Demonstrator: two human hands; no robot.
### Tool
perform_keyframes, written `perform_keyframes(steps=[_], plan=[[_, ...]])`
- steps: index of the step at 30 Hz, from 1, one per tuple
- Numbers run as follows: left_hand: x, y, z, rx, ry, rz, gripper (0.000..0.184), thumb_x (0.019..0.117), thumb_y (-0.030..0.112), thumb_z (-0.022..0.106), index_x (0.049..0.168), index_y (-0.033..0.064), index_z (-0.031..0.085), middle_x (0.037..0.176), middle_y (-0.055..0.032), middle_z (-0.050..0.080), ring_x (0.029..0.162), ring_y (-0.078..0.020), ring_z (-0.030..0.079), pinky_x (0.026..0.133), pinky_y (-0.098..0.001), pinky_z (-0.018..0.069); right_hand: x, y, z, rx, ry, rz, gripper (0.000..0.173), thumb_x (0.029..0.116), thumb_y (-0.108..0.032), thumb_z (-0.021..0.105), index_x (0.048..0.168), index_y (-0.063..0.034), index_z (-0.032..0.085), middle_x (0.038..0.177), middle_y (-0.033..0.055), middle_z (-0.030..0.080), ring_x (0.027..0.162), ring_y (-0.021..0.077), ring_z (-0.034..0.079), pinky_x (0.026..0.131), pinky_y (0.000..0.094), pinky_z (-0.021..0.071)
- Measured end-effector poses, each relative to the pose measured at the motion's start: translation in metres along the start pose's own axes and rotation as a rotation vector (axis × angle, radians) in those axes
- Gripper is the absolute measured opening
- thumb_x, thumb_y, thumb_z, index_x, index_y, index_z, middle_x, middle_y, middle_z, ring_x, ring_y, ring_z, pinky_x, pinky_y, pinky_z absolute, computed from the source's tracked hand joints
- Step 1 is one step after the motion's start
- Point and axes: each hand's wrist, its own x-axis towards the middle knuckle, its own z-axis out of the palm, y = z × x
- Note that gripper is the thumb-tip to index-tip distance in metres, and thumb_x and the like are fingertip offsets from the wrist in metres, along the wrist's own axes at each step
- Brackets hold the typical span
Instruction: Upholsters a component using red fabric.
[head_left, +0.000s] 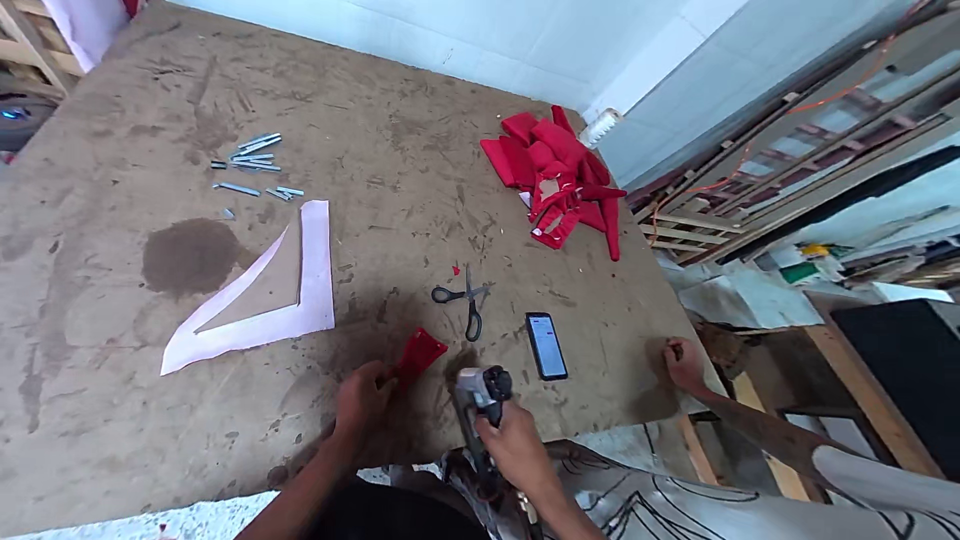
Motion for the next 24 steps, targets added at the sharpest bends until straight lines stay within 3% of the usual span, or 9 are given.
perform_keyframes(steps=[1, 2, 6, 12, 15, 24], plan=[[0.000, 0.002, 0.000, 0.002, -0.001, 0.008, 0.027, 0.0920, 0.040, 0.068, 0.100, 0.0140, 0.072, 0.095, -0.0038, 0.072, 0.091, -0.0216, 0.070, 0.084, -0.0494, 0.0576, -0.005, -0.008, 0.003, -0.012, -0.055, -0.048, 0.035, 0.0887, -0.035, 0.066, 0.113, -0.0100, 0.065, 0.085, 0.0042, 0.069, 0.078, 0.0197, 0.069, 0.073, 0.0462, 0.0584], [0.000, 0.003, -0.001, 0.002, -0.005, 0.011, 0.027, 0.0922, 0.040, 0.068, 0.099, 0.0136, 0.072, 0.094, -0.0043, 0.072, 0.090, -0.0222, 0.070, 0.084, -0.0497, 0.0576, -0.009, -0.016, 0.008, -0.035, -0.093, -0.112, 0.031, 0.0907, -0.034, 0.064, 0.112, -0.0114, 0.067, 0.086, 0.0041, 0.070, 0.079, 0.0191, 0.069, 0.074, 0.0455, 0.0585], [0.001, 0.003, -0.004, 0.012, -0.028, -0.003, 0.028, 0.0929, 0.042, 0.066, 0.099, 0.0148, 0.072, 0.096, -0.0035, 0.072, 0.093, -0.0213, 0.070, 0.085, -0.0489, 0.0575, -0.011, -0.040, 0.032, -0.173, -0.117, -0.272, 0.041, 0.0927, -0.028, 0.060, 0.130, -0.0119, 0.063, 0.107, 0.0071, 0.072, 0.098, 0.0209, 0.071, 0.088, 0.0456, 0.0581], [0.005, 0.005, -0.008, 0.036, -0.074, -0.024, 0.029, 0.0927, 0.044, 0.066, 0.098, 0.0154, 0.071, 0.093, -0.0027, 0.072, 0.091, -0.0216, 0.070, 0.082, -0.0490, 0.0571, -0.002, -0.055, 0.039, -0.256, -0.184, -0.246, 0.046, 0.0936, -0.026, 0.059, 0.137, -0.0124, 0.058, 0.109, 0.0070, 0.072, 0.099, 0.0219, 0.071, 0.089, 0.0457, 0.0579], [0.007, 0.006, -0.010, 0.048, -0.100, -0.052, 0.030, 0.0927, 0.045, 0.065, 0.098, 0.0155, 0.071, 0.092, -0.0033, 0.072, 0.091, -0.0228, 0.070, 0.082, -0.0498, 0.0566, -0.002, -0.057, 0.040, -0.265, -0.195, -0.216, 0.042, 0.0940, -0.028, 0.059, 0.133, -0.0127, 0.059, 0.103, 0.0069, 0.072, 0.095, 0.0222, 0.071, 0.086, 0.0457, 0.0579], [0.010, 0.014, -0.016, 0.066, -0.132, -0.093, 0.030, 0.0924, 0.044, 0.066, 0.100, 0.0164, 0.072, 0.094, -0.0038, 0.072, 0.093, -0.0232, 0.070, 0.083, -0.0505, 0.0564, -0.011, -0.056, 0.047, -0.266, -0.199, -0.216, 0.048, 0.0930, -0.027, 0.060, 0.138, -0.0105, 0.057, 0.109, 0.0086, 0.072, 0.101, 0.0234, 0.071, 0.091, 0.0453, 0.0568]])
